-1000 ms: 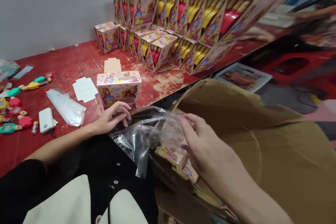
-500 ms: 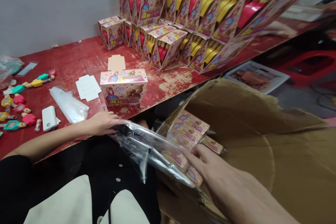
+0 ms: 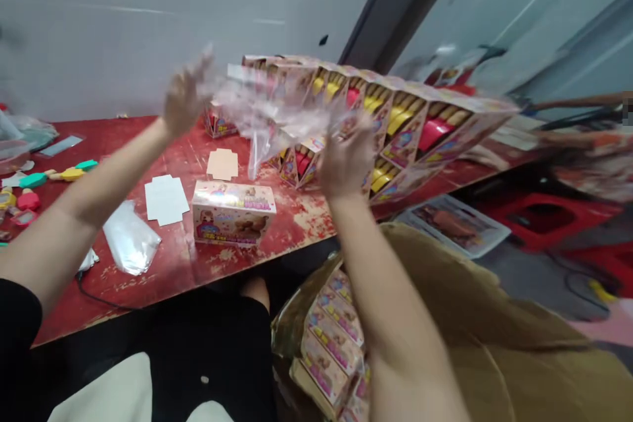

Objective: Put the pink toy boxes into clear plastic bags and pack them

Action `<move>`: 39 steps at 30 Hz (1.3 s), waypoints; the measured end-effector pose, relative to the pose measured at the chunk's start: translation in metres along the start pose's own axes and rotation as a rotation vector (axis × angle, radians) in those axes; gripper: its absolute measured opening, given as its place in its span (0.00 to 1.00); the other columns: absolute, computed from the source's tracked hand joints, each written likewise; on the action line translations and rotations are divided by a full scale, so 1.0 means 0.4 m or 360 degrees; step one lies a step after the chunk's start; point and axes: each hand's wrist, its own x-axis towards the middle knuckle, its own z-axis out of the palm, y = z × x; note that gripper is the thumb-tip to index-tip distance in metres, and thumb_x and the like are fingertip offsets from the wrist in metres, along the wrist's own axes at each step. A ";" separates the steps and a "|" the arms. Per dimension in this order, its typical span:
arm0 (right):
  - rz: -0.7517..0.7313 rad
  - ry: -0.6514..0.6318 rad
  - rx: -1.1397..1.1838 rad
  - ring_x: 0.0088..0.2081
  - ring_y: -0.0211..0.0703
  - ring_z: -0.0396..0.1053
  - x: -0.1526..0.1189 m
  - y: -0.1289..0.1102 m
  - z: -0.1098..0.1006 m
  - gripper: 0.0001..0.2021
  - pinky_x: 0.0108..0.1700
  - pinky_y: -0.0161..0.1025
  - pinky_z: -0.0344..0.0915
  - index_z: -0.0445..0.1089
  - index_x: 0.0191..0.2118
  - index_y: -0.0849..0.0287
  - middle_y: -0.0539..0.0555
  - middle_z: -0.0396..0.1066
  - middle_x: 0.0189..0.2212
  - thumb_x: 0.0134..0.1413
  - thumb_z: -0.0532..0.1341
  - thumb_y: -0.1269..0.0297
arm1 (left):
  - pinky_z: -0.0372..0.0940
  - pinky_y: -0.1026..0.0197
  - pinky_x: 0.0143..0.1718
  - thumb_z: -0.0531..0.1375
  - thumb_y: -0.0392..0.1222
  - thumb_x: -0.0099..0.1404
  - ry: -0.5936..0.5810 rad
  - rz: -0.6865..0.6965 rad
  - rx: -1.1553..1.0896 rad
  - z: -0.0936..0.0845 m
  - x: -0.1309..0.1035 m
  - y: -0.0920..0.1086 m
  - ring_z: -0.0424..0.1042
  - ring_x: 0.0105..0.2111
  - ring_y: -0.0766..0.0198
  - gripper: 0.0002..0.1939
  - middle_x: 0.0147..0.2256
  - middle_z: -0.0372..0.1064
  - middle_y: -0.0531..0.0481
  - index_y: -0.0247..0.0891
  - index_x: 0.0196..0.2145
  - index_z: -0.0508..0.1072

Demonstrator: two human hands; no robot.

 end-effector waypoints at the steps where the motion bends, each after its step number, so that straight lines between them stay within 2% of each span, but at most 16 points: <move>1: 0.0070 -0.0071 0.0086 0.58 0.50 0.64 -0.037 -0.037 0.070 0.25 0.54 0.46 0.64 0.67 0.64 0.70 0.74 0.60 0.59 0.68 0.46 0.69 | 0.48 0.27 0.67 0.49 0.37 0.75 -0.0049 -0.0028 0.0012 0.063 -0.060 -0.043 0.62 0.65 0.39 0.21 0.70 0.53 0.32 0.31 0.61 0.72; 2: 0.0089 -0.0115 0.0148 0.52 0.47 0.68 -0.077 -0.067 0.136 0.23 0.49 0.41 0.67 0.71 0.61 0.67 0.72 0.64 0.56 0.66 0.50 0.69 | 0.53 0.29 0.65 0.52 0.32 0.72 -0.0126 -0.0015 -0.0004 0.128 -0.123 -0.084 0.67 0.60 0.43 0.20 0.66 0.62 0.33 0.34 0.56 0.75; 4: 0.0116 -0.0158 0.0288 0.44 0.45 0.71 -0.156 -0.104 0.241 0.19 0.40 0.37 0.68 0.77 0.52 0.64 0.67 0.70 0.50 0.59 0.57 0.72 | 0.58 0.35 0.62 0.51 0.28 0.69 -0.0308 -0.0005 -0.0103 0.242 -0.244 -0.156 0.68 0.57 0.47 0.20 0.63 0.66 0.32 0.36 0.52 0.77; 5: 0.0116 -0.0170 0.0369 0.42 0.44 0.71 -0.190 -0.110 0.276 0.17 0.38 0.36 0.68 0.78 0.50 0.60 0.64 0.71 0.48 0.57 0.59 0.71 | 0.59 0.37 0.62 0.52 0.28 0.68 -0.0316 -0.0048 -0.0127 0.283 -0.297 -0.184 0.67 0.56 0.48 0.19 0.61 0.67 0.31 0.36 0.49 0.78; 7: 0.0136 -0.0161 0.0534 0.41 0.44 0.71 -0.244 -0.103 0.312 0.13 0.39 0.37 0.70 0.78 0.45 0.56 0.60 0.74 0.46 0.57 0.60 0.68 | 0.59 0.41 0.61 0.53 0.31 0.70 -0.0248 -0.0100 -0.0201 0.329 -0.378 -0.219 0.66 0.55 0.51 0.14 0.58 0.69 0.33 0.37 0.44 0.78; 9: 0.0167 -0.0129 0.0698 0.43 0.46 0.72 -0.280 -0.082 0.312 0.10 0.45 0.43 0.72 0.78 0.40 0.55 0.58 0.74 0.43 0.59 0.59 0.63 | 0.61 0.45 0.60 0.53 0.38 0.73 -0.0146 -0.0078 -0.0303 0.334 -0.430 -0.226 0.68 0.52 0.54 0.13 0.53 0.72 0.34 0.38 0.42 0.78; 12: 0.0217 -0.0073 0.0908 0.46 0.49 0.73 -0.319 -0.060 0.290 0.12 0.51 0.49 0.72 0.74 0.33 0.58 0.60 0.75 0.40 0.61 0.57 0.58 | 0.66 0.48 0.56 0.52 0.48 0.75 -0.0022 0.0055 -0.0504 0.311 -0.471 -0.199 0.71 0.49 0.56 0.16 0.48 0.74 0.36 0.38 0.41 0.77; 14: 0.0363 0.0048 0.1063 0.44 0.49 0.74 -0.349 -0.064 0.275 0.12 0.51 0.50 0.72 0.72 0.35 0.59 0.60 0.74 0.39 0.61 0.58 0.55 | 0.69 0.51 0.53 0.54 0.51 0.75 0.0068 0.0118 -0.0650 0.298 -0.491 -0.169 0.74 0.49 0.57 0.16 0.47 0.75 0.37 0.38 0.41 0.75; 17: 0.0626 0.0247 0.1193 0.40 0.46 0.75 -0.400 -0.093 0.242 0.17 0.48 0.49 0.74 0.69 0.47 0.60 0.59 0.72 0.39 0.58 0.63 0.52 | 0.71 0.53 0.51 0.56 0.47 0.74 0.0245 0.0141 -0.0756 0.288 -0.515 -0.123 0.76 0.47 0.59 0.13 0.45 0.77 0.38 0.37 0.48 0.73; 19: 0.0677 0.0292 0.1199 0.41 0.46 0.75 -0.427 -0.115 0.204 0.20 0.50 0.49 0.73 0.68 0.52 0.60 0.59 0.73 0.41 0.59 0.63 0.54 | 0.71 0.54 0.50 0.57 0.44 0.74 0.0319 0.0182 -0.0700 0.277 -0.527 -0.102 0.77 0.45 0.59 0.12 0.43 0.78 0.39 0.37 0.50 0.74; 22: 0.0536 0.0215 0.1218 0.47 0.46 0.74 -0.449 -0.138 0.133 0.11 0.56 0.51 0.71 0.74 0.45 0.56 0.58 0.74 0.43 0.62 0.60 0.58 | 0.72 0.55 0.47 0.58 0.41 0.73 0.0369 0.0286 -0.0548 0.251 -0.548 -0.096 0.77 0.44 0.60 0.08 0.41 0.78 0.41 0.39 0.41 0.78; 26: 0.0462 0.0104 0.1186 0.46 0.47 0.73 -0.476 -0.156 0.076 0.10 0.51 0.51 0.73 0.75 0.32 0.55 0.59 0.70 0.44 0.60 0.59 0.60 | 0.74 0.55 0.46 0.59 0.41 0.71 0.0280 0.0486 -0.0355 0.235 -0.598 -0.131 0.78 0.43 0.61 0.08 0.38 0.78 0.45 0.41 0.36 0.78; 30: 0.0613 0.0063 0.1246 0.45 0.48 0.70 -0.526 -0.172 0.084 0.08 0.48 0.50 0.73 0.74 0.30 0.55 0.59 0.68 0.41 0.57 0.60 0.60 | 0.74 0.52 0.46 0.56 0.43 0.73 0.0103 0.0580 -0.0293 0.260 -0.661 -0.149 0.78 0.43 0.60 0.12 0.37 0.79 0.45 0.42 0.36 0.78; 34: 0.0901 -0.0106 0.1472 0.44 0.47 0.69 -0.575 -0.175 0.119 0.07 0.51 0.50 0.70 0.73 0.27 0.56 0.58 0.69 0.39 0.50 0.64 0.60 | 0.71 0.49 0.50 0.57 0.43 0.71 -0.0285 0.0191 -0.0570 0.283 -0.708 -0.119 0.77 0.42 0.59 0.11 0.38 0.80 0.43 0.41 0.36 0.79; 36: 0.1127 -0.0157 0.1612 0.45 0.46 0.69 -0.585 -0.169 0.142 0.09 0.52 0.48 0.69 0.72 0.28 0.57 0.56 0.70 0.39 0.49 0.64 0.57 | 0.67 0.49 0.55 0.61 0.43 0.66 -0.0435 -0.0276 -0.0951 0.292 -0.714 -0.099 0.75 0.42 0.58 0.08 0.38 0.79 0.42 0.39 0.32 0.78; 39: 0.1505 -0.0275 0.1848 0.39 0.41 0.70 -0.573 -0.162 0.183 0.17 0.43 0.42 0.71 0.69 0.33 0.57 0.54 0.71 0.37 0.51 0.61 0.46 | 0.64 0.52 0.57 0.63 0.45 0.62 -0.0274 -0.1043 -0.1372 0.315 -0.690 -0.085 0.72 0.48 0.58 0.09 0.43 0.76 0.41 0.36 0.36 0.76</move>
